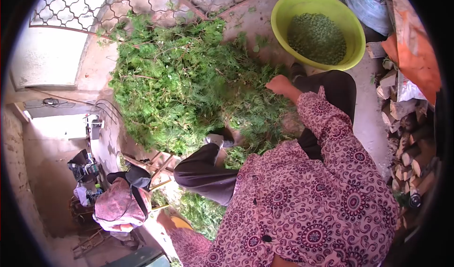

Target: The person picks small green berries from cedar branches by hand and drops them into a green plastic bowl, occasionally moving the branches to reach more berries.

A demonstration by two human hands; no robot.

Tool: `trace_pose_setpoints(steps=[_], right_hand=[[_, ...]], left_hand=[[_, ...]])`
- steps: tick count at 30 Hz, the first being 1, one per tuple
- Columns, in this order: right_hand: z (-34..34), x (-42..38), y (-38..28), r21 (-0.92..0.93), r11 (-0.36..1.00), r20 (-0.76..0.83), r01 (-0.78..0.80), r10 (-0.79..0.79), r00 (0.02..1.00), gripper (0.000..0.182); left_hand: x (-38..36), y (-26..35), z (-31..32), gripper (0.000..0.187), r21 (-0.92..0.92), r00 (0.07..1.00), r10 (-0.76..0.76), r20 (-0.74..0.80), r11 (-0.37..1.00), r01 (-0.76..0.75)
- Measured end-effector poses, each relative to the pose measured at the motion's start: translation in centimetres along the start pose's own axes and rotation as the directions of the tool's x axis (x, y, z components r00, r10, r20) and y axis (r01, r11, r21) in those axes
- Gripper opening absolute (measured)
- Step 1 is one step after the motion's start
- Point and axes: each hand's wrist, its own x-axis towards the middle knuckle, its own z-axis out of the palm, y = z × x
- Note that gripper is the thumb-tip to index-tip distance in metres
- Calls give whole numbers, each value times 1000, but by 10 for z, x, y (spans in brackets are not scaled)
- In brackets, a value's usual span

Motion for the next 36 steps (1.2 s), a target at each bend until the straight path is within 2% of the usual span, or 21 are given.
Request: trace_pose_setpoints(steps=[1,2,3,5,6,7,8,11,15,17,20,21,23,26,28,30,31,32,34,35,36], right_hand=[[-11,-15,-8,77,984,0,-162,162,987,31],[-20,-27,-15,154,936,11,-316,319,948,31],[-23,-33,-16,146,937,1,-318,322,947,31],[-29,-45,-17,477,661,118,-580,606,787,29],[-31,-51,-17,474,663,106,-579,610,785,29],[-32,-58,-20,639,548,93,-541,642,761,27],[-34,-65,-24,778,414,87,-472,673,734,26],[-46,-79,-38,782,392,76,-485,712,698,22],[-31,-75,-17,728,418,68,-544,745,663,26],[-24,-72,-5,407,722,99,-560,575,812,27],[-11,-67,3,-140,947,317,-288,318,893,30],[-4,-67,-2,-151,945,322,-290,324,890,30],[17,-69,-20,-79,893,96,-443,449,889,34],[37,-54,-36,-98,915,161,-391,402,901,36],[46,-44,-56,-47,902,150,-429,431,890,36],[41,-41,-94,-61,950,250,-305,310,917,36],[64,-29,-86,-14,927,170,-374,371,913,36],[79,-20,-76,-18,927,185,-374,370,910,36],[90,-5,-91,-46,994,319,-103,113,941,35],[120,10,-66,-52,972,361,-231,234,903,31],[124,15,-73,-55,970,370,-235,238,898,31]], left_hand=[[26,31,-9,29,-664,971,-236,43,720,204],[15,86,-45,27,-857,991,-120,57,503,111],[-9,150,-87,29,-892,994,-69,-89,449,-49],[-7,210,-117,33,-916,984,74,-162,359,-178],[15,220,-112,34,-885,968,189,-167,404,-232],[12,246,-116,35,-899,947,210,-244,317,-302],[4,271,-128,36,-891,926,293,-237,315,-327],[10,322,-118,33,-922,877,353,-325,90,-377],[3,383,-112,30,-952,866,395,-305,-106,-287],[-3,406,-118,27,-965,877,410,-250,-174,-194],[1,432,-116,23,-956,851,465,-246,-262,-133],[6,441,-112,24,-954,846,470,-251,-267,-135],[14,458,-107,25,-954,846,461,-266,-251,-163],[33,472,-93,24,-958,833,491,-253,-249,-145],[39,472,-89,24,-960,836,487,-252,-235,-152],[44,468,-88,24,-989,861,501,-84,-148,-10],[46,468,-93,24,-982,867,498,-29,-175,67],[46,467,-97,24,-983,872,489,-18,-166,73],[45,467,-108,22,-931,801,598,-7,-296,213],[41,467,-115,22,-932,788,615,17,-275,235],[39,465,-120,22,-932,790,613,27,-270,242]])
